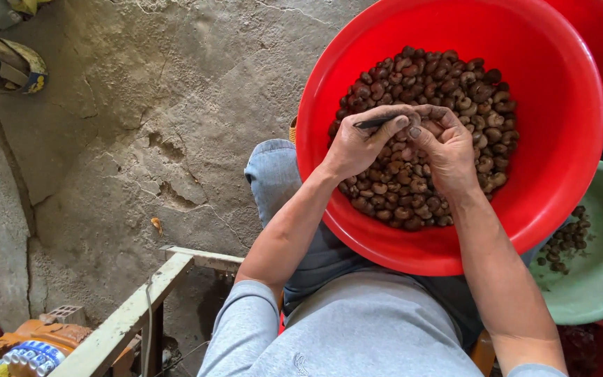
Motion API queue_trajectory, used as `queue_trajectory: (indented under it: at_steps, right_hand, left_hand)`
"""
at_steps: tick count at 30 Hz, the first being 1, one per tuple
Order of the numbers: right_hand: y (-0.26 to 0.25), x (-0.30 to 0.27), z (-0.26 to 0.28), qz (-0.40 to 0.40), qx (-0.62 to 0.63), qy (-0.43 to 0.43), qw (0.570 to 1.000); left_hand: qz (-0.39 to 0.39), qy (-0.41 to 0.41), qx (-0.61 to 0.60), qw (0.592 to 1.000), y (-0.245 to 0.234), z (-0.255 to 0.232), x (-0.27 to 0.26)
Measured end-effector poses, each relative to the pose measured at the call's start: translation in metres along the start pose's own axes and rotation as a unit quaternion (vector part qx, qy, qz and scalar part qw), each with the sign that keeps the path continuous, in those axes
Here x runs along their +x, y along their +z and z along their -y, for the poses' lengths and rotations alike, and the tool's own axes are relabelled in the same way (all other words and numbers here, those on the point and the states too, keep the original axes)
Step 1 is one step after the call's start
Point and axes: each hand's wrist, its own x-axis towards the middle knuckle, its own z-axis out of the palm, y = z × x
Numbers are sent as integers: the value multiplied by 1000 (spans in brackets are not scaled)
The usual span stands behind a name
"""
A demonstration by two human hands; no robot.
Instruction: The person sits with a large red basin of brown nuts on their lap and uses a small knife to peel the shells off individual nuts. They transfer the peeled nuts into a green basin and discard the shells into a smaller red bowl.
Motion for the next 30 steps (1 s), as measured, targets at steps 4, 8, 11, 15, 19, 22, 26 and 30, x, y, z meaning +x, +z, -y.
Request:
queue_trajectory:
  at_steps: [4,8,11,15,19,22,26,30]
  right_hand:
    - [6,-1,5,4,-15,-12,1000]
    - [23,-8,17,-10,-115,-43,992]
    - [31,-12,20,-15,-197,-63,978]
    - [28,-11,15,-27,-208,-73,975]
    - [14,-6,5,-16,-139,-35,990]
    - [-4,-1,-11,-25,-28,30,999]
    - [-11,0,-13,-34,67,77,994]
    - [-11,0,-16,-21,51,92,994]
  left_hand:
    - [-5,-6,9,1000,-1,-10,-1]
    - [8,17,32,999,-1,-5,0]
    - [-2,24,52,998,-2,0,-2]
    - [0,25,20,999,-1,-7,0]
    - [1,32,29,999,0,-6,1]
    - [-2,43,12,999,0,-4,1]
    - [1,51,35,998,0,-11,2]
    - [-6,48,43,998,-2,-6,-2]
